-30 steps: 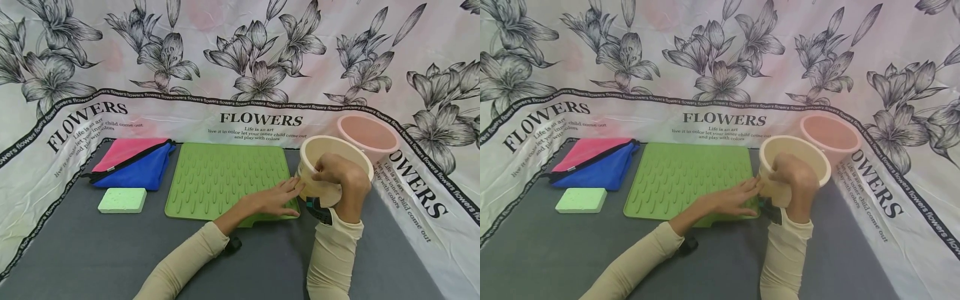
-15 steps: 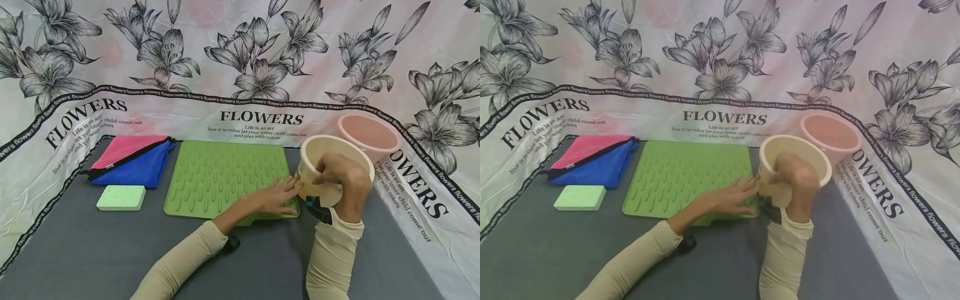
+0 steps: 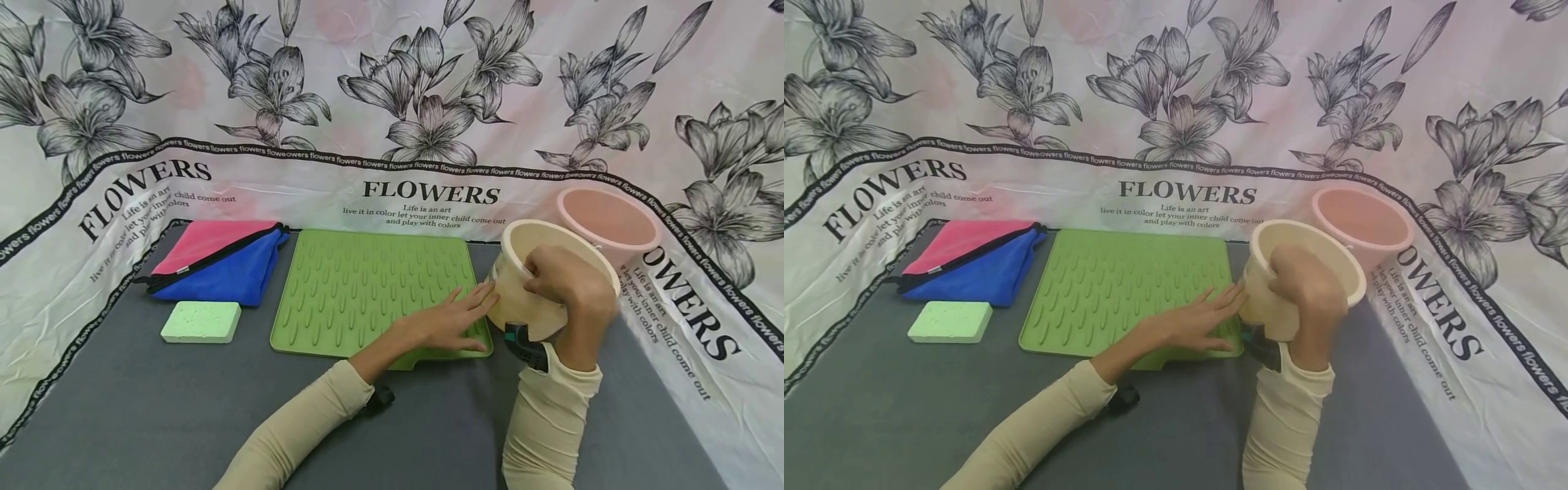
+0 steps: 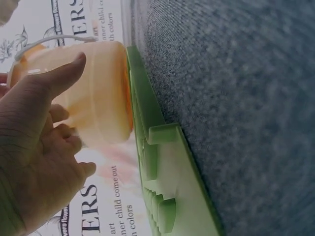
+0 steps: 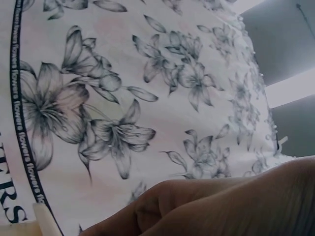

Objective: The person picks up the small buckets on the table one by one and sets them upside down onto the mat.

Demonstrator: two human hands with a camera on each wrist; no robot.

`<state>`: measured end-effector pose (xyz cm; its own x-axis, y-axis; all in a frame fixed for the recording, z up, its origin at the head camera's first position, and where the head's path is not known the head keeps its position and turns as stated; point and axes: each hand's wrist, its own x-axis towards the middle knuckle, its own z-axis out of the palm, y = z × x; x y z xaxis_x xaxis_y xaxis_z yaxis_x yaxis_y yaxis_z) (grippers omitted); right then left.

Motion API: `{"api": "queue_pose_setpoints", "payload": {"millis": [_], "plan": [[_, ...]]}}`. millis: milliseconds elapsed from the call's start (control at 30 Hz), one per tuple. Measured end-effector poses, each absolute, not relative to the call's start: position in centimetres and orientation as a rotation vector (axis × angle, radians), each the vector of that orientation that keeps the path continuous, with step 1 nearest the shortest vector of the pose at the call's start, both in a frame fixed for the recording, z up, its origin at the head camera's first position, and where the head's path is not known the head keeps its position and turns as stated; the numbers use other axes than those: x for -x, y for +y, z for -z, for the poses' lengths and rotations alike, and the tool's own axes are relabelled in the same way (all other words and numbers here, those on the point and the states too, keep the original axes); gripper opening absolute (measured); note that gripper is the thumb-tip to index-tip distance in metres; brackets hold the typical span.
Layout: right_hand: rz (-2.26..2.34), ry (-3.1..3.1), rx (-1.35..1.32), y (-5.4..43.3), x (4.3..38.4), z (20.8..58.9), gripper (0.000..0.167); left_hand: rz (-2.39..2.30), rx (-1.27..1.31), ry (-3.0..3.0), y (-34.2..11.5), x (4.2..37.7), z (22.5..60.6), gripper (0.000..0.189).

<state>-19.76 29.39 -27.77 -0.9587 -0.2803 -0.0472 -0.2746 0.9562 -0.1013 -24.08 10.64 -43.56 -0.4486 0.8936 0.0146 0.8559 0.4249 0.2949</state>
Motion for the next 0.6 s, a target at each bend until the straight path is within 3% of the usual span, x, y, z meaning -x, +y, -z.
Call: {"api": "queue_pose_setpoints", "payload": {"millis": [200, 433, 600], "plan": [[0.203, 3.132, 0.457, 30.1, 18.5, 26.9, 0.038, -0.526, -1.576, 2.562, 10.3, 24.7, 43.2, 0.109], [0.292, 3.335, 0.539, 29.4, 17.9, 26.7, 0.015, -0.657, -1.683, 2.649, 9.6, 25.6, 43.1, 0.112], [0.341, 3.462, 0.589, 28.7, 17.7, 26.3, 0.003, -0.812, -1.758, 2.829, 9.1, 26.1, 43.5, 0.103]]}}
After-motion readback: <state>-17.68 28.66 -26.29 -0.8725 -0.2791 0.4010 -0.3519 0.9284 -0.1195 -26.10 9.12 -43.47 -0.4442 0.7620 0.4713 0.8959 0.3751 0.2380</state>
